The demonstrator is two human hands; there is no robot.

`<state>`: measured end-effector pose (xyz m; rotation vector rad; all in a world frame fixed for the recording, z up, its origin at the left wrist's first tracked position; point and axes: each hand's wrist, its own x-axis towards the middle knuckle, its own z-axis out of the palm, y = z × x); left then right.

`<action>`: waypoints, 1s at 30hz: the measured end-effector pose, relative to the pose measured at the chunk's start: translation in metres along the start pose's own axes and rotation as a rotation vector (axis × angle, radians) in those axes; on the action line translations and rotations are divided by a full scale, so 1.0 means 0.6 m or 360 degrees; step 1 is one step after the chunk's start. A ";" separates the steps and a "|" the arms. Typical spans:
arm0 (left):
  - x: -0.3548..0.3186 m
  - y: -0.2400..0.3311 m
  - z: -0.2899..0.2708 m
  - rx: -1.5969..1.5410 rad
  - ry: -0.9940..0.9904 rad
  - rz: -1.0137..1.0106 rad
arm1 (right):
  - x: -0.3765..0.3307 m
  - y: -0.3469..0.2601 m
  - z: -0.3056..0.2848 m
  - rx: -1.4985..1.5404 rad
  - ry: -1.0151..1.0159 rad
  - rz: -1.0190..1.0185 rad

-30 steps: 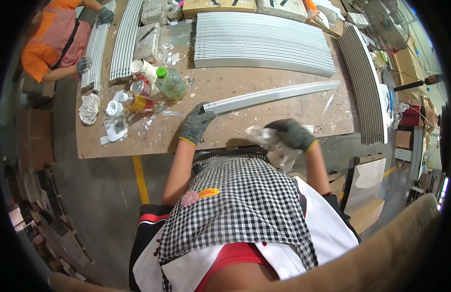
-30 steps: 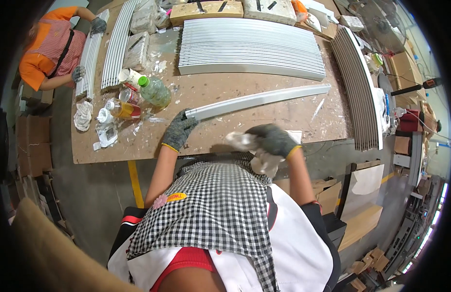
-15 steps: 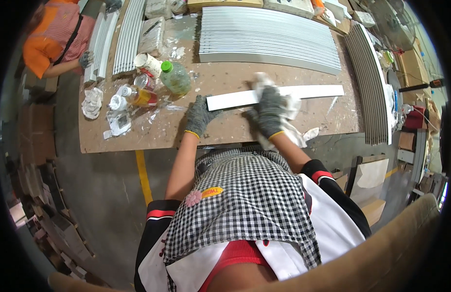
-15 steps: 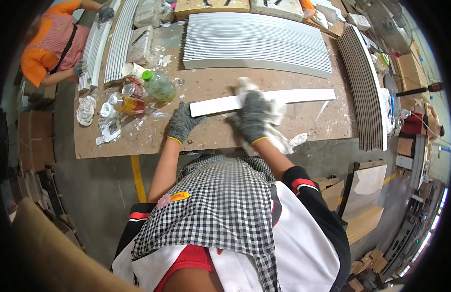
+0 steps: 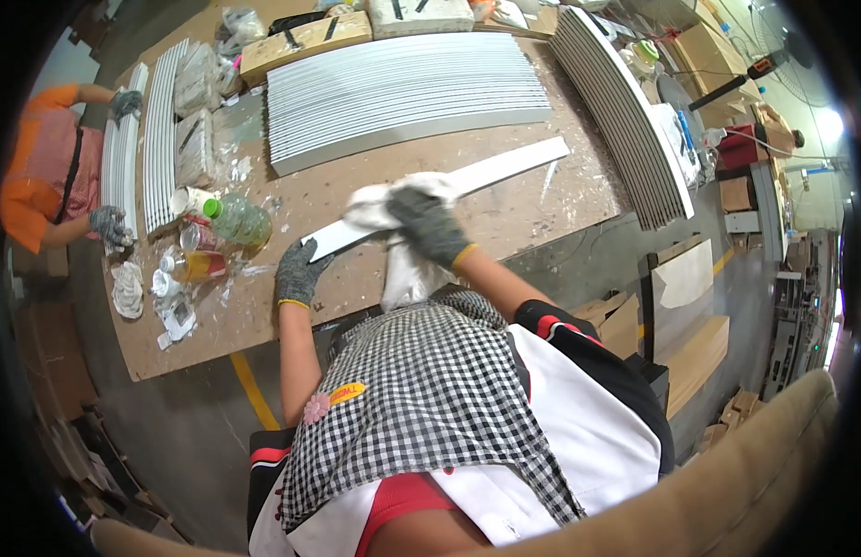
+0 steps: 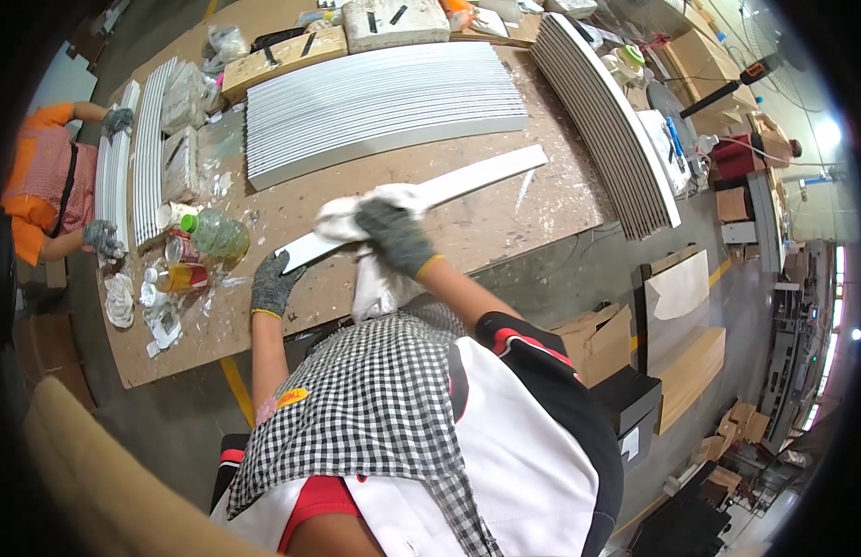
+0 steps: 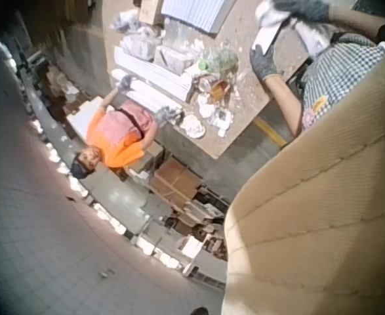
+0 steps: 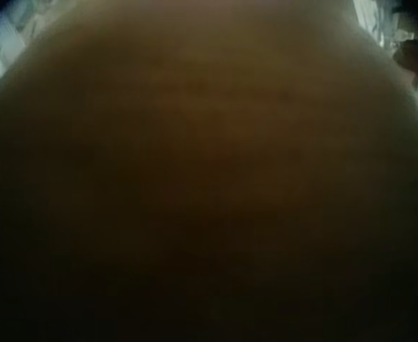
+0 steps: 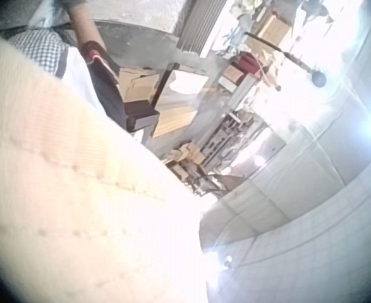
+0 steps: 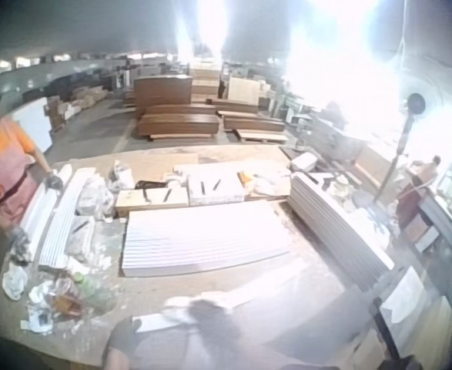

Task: Cleaning individual wooden slats with a white cloth at a workbench in a factory setting.

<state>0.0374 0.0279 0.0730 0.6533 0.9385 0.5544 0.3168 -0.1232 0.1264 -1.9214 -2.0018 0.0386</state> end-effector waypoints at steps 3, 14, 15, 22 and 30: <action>0.002 -0.027 -0.061 0.0299 0.0144 0.0267 | -0.085 0.207 -0.063 -0.0490 -0.0196 0.0590; -0.040 0.024 0.030 0.0014 0.0221 0.0028 | -0.021 0.069 -0.049 -0.0148 -0.0239 0.0376; -0.041 0.026 0.028 0.0020 0.0224 0.0045 | -0.011 0.058 -0.033 0.0124 0.0007 0.0001; -0.037 -0.033 -0.053 0.1618 0.0442 0.1048 | 0.167 -0.116 -0.116 0.2108 0.0412 0.0594; -0.081 -0.058 0.012 0.1841 0.0717 0.1459 | 0.378 -0.335 -0.093 0.0496 0.0479 -0.0696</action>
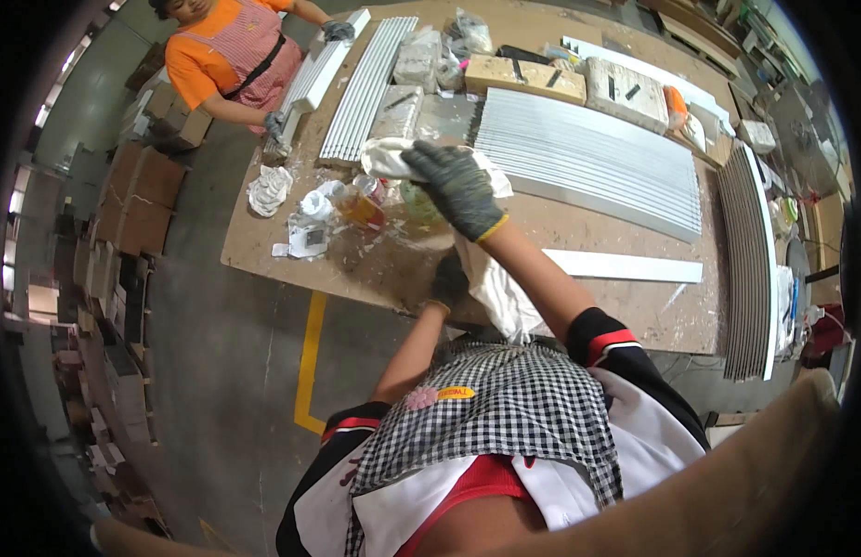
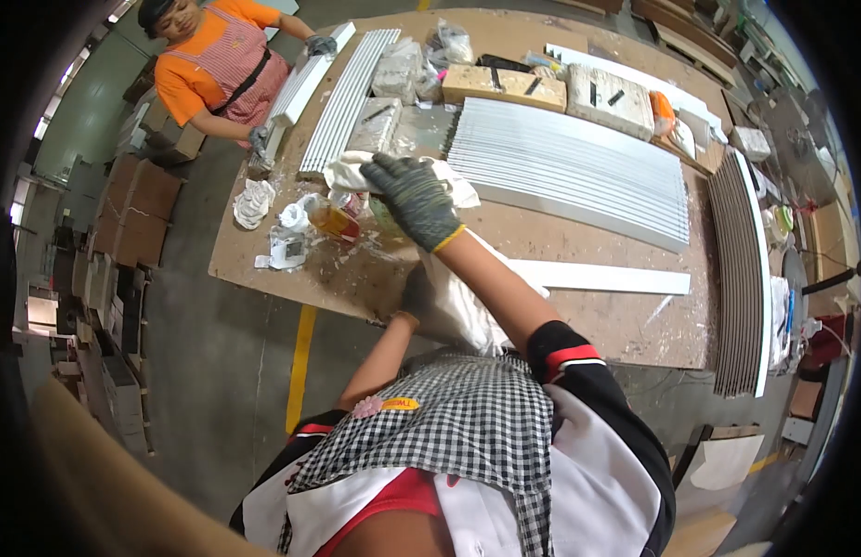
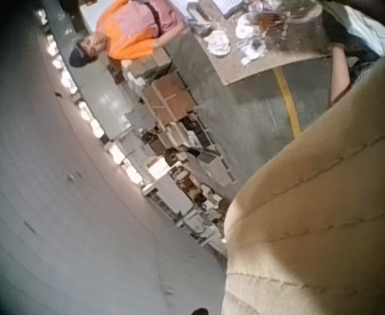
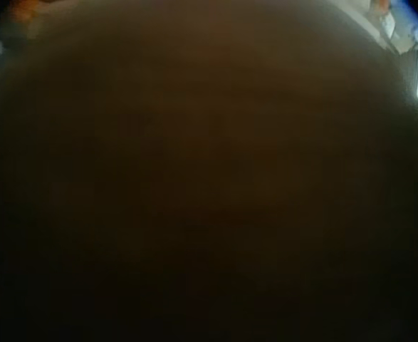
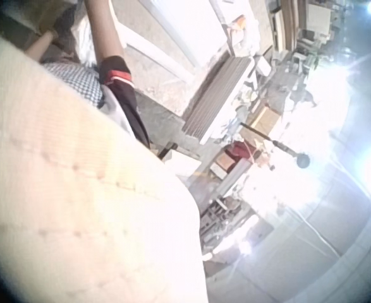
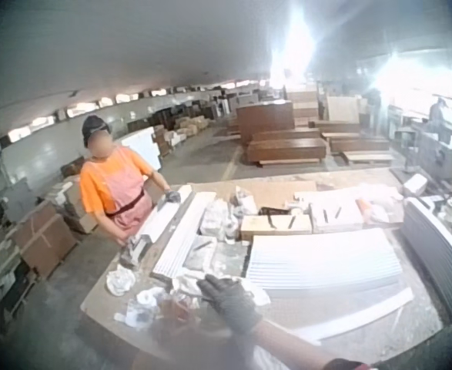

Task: Cleaning individual wooden slats with a white cloth at a workbench in a factory setting.

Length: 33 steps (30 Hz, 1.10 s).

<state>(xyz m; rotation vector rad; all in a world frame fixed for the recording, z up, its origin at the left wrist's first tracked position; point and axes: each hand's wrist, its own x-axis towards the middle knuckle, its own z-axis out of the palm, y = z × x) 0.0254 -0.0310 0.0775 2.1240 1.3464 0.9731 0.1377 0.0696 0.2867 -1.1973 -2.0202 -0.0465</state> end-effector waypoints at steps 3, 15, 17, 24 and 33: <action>0.005 0.007 0.007 -0.0214 -0.0170 -0.0271 | -0.012 0.031 0.075 -0.0376 -0.0282 0.0054; -0.006 -0.064 0.029 -0.0140 -0.0305 -0.0386 | 0.002 0.046 0.038 0.0304 -0.0084 0.0124; -0.008 -0.056 0.008 -0.0071 -0.0381 -0.0168 | -0.010 0.028 0.006 0.0352 0.0258 0.0460; 0.043 0.014 -0.007 -0.0541 -0.0352 -0.0452 | -0.129 0.200 -0.034 0.1682 0.1051 0.1595; 0.039 0.009 0.009 -0.0274 -0.0207 -0.0428 | -0.182 0.170 -0.059 0.2757 0.0436 0.1909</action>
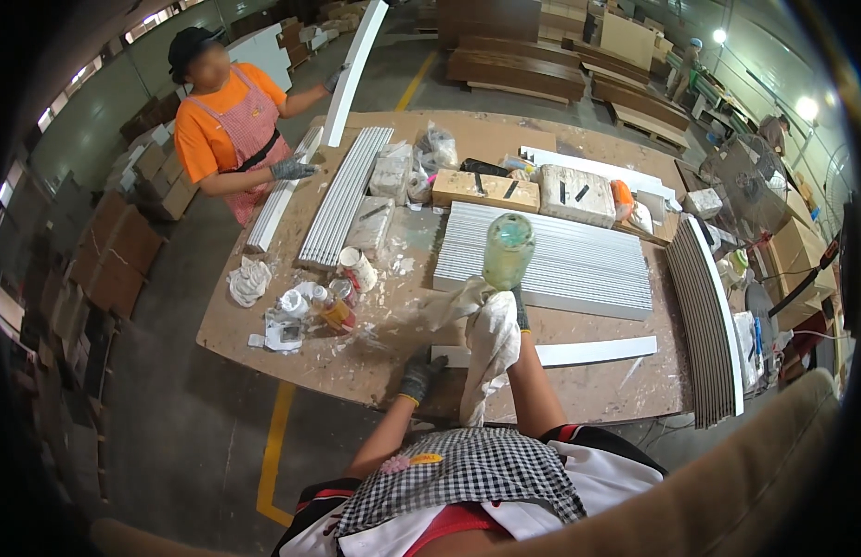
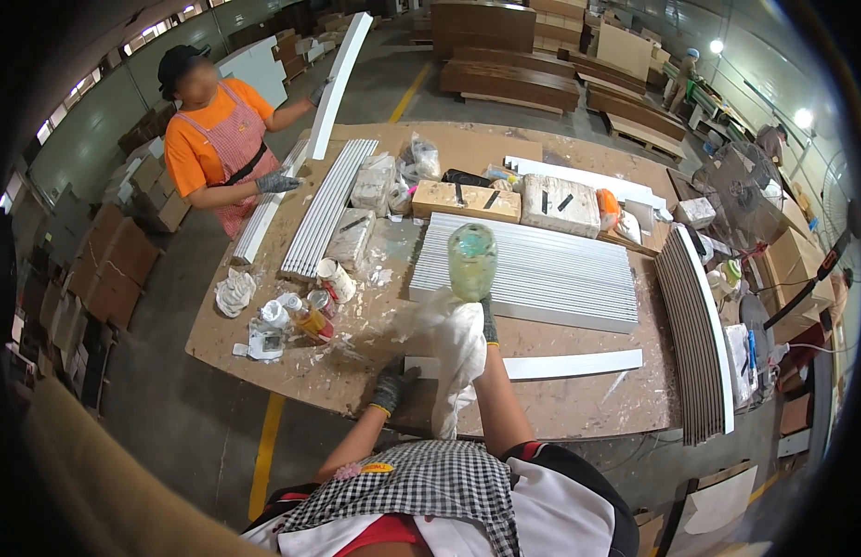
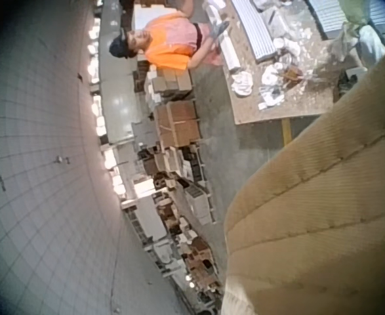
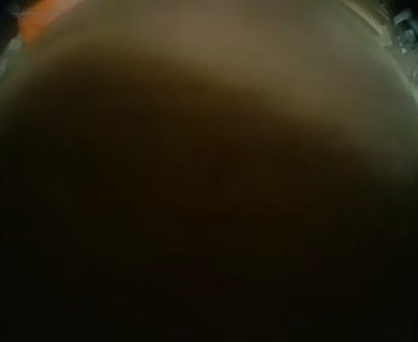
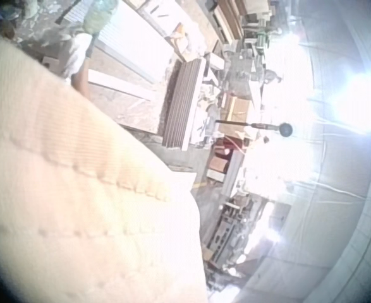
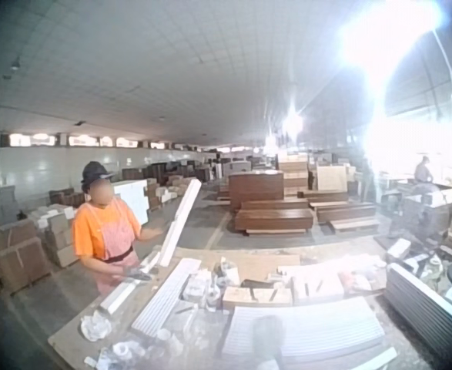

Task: Cleaning individual wooden slats with a white cloth at a workbench in a factory setting.

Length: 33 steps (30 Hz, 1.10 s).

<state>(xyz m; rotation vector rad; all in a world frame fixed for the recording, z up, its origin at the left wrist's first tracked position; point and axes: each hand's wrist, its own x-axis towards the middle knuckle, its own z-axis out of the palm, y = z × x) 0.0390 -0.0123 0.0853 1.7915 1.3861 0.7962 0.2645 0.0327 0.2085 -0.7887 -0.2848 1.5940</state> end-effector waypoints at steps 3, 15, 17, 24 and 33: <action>-0.004 0.003 0.001 -0.0295 -0.0083 -0.0099 | -0.009 0.000 0.004 -0.0005 -0.0075 0.0077; 0.006 -0.027 -0.001 0.0010 -0.0204 -0.0156 | -0.005 0.015 0.029 -0.0026 -0.0224 0.0238; 0.006 -0.028 0.000 -0.0032 -0.0199 -0.0158 | -0.005 0.019 0.032 -0.0033 -0.0231 0.0253; 0.011 -0.007 -0.013 -0.0281 -0.0292 -0.0089 | -0.007 0.028 0.039 0.0016 -0.0174 0.0202; 0.001 -0.002 -0.014 -0.0205 -0.0184 -0.0001 | 0.016 0.013 0.099 -0.0439 0.0281 -0.0498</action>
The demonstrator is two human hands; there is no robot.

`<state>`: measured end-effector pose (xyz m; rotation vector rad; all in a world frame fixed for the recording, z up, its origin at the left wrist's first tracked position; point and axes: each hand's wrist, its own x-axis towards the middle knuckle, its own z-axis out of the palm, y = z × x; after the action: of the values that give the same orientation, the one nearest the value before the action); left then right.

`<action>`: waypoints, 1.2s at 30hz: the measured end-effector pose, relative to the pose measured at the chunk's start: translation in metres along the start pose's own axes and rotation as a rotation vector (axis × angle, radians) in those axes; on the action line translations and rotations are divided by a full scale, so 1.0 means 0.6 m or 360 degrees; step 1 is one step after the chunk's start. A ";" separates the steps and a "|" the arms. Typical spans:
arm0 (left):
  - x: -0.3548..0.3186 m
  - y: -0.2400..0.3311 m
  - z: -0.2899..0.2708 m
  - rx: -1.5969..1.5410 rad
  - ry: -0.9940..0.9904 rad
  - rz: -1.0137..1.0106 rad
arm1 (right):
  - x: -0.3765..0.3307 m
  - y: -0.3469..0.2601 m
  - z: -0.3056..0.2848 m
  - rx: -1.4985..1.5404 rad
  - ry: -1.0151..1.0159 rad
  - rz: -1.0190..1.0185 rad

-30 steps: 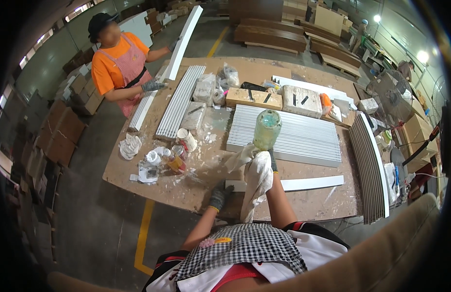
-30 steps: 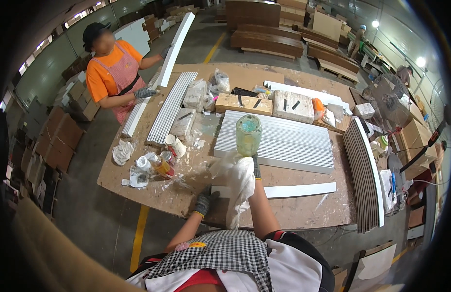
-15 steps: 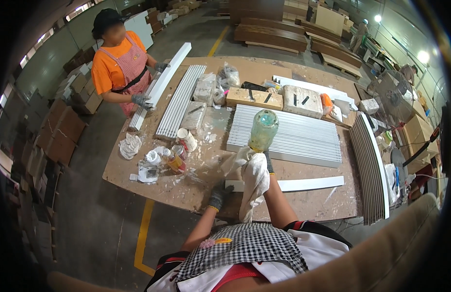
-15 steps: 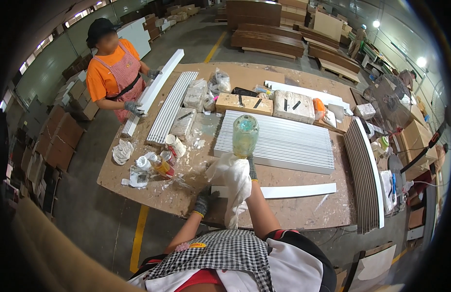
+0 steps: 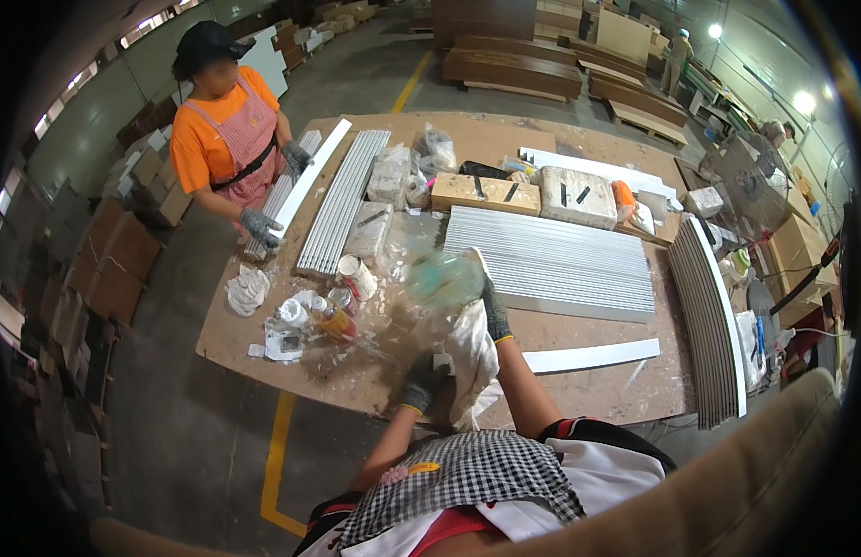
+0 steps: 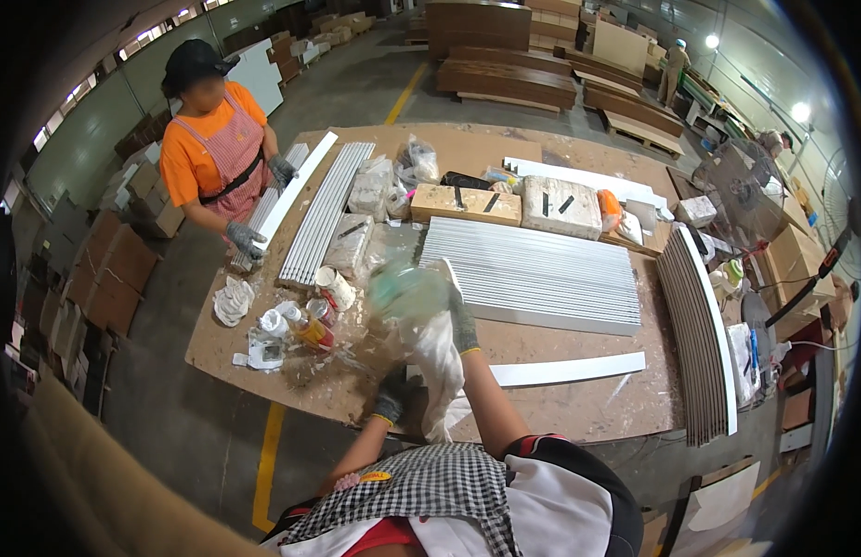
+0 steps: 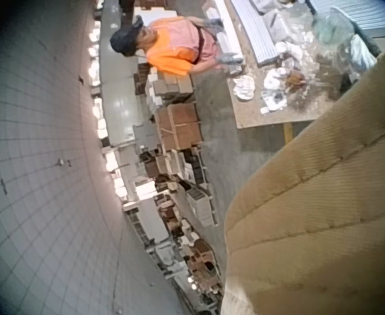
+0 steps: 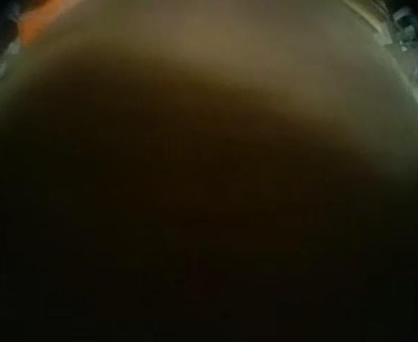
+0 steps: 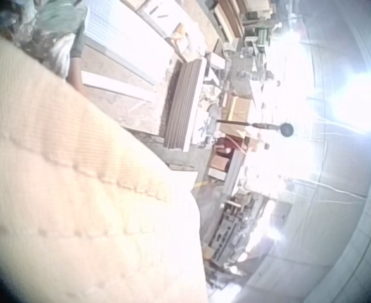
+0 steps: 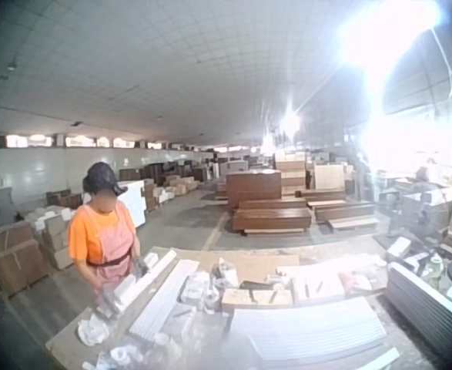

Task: Cleaning individual wooden slats with a white cloth at a workbench in a factory setting.

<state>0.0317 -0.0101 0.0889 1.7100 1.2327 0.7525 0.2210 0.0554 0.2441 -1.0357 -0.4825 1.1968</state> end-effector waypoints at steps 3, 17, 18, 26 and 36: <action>-0.008 -0.014 0.006 0.0879 -0.0043 0.0403 | 0.007 -0.008 0.039 -0.0852 -0.0057 -0.0502; 0.005 -0.080 0.042 0.0774 -0.0103 0.0461 | 0.003 0.042 0.098 -0.1617 -0.0914 -0.1108; 0.007 -0.085 0.043 0.0849 -0.0098 0.0557 | 0.015 0.047 0.063 -0.1462 -0.0713 -0.0907; 0.002 0.063 -0.024 -0.0011 -0.0159 -0.0281 | -0.073 -0.136 -0.299 -0.0310 -0.0001 -0.0313; 0.015 -0.007 0.002 -0.0901 -0.0199 -0.0506 | -0.356 -0.376 -0.529 -0.1769 0.1120 -0.0495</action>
<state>0.0339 -0.0012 0.0841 1.0547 1.0434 0.7031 0.5140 -0.2679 0.3257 -2.1137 -0.7142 0.1430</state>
